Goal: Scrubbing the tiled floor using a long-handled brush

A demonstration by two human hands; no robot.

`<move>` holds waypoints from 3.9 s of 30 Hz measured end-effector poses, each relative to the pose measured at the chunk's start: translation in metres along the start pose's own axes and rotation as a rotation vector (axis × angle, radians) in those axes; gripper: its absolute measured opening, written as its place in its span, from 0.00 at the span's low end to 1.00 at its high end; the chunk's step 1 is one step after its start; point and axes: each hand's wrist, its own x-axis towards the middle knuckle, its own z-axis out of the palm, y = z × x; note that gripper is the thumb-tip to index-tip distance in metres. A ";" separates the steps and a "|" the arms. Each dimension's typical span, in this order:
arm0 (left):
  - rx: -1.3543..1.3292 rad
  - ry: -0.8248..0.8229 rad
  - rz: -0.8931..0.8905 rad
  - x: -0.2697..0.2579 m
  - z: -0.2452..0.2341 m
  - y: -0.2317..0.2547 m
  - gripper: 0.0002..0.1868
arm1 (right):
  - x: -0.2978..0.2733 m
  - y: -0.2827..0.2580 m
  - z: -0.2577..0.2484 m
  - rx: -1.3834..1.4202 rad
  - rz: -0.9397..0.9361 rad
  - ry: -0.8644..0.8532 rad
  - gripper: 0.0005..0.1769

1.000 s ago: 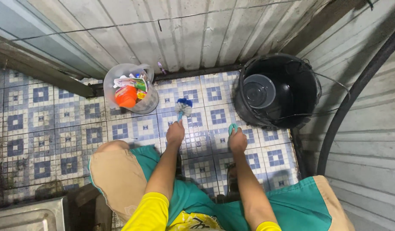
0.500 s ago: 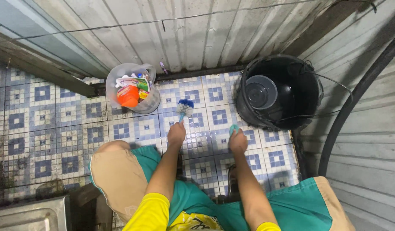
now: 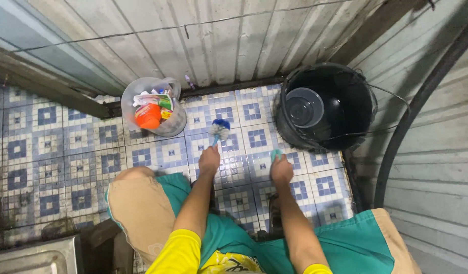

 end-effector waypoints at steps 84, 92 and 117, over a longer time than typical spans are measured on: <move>0.084 -0.115 0.177 -0.027 0.039 0.055 0.35 | -0.023 0.044 -0.011 0.167 0.083 0.114 0.23; 0.198 -0.104 0.214 -0.032 0.037 0.061 0.35 | -0.015 0.047 -0.013 0.070 0.041 0.072 0.23; 0.207 -0.162 0.229 -0.039 0.042 0.068 0.36 | -0.038 0.014 -0.010 0.070 0.009 -0.005 0.23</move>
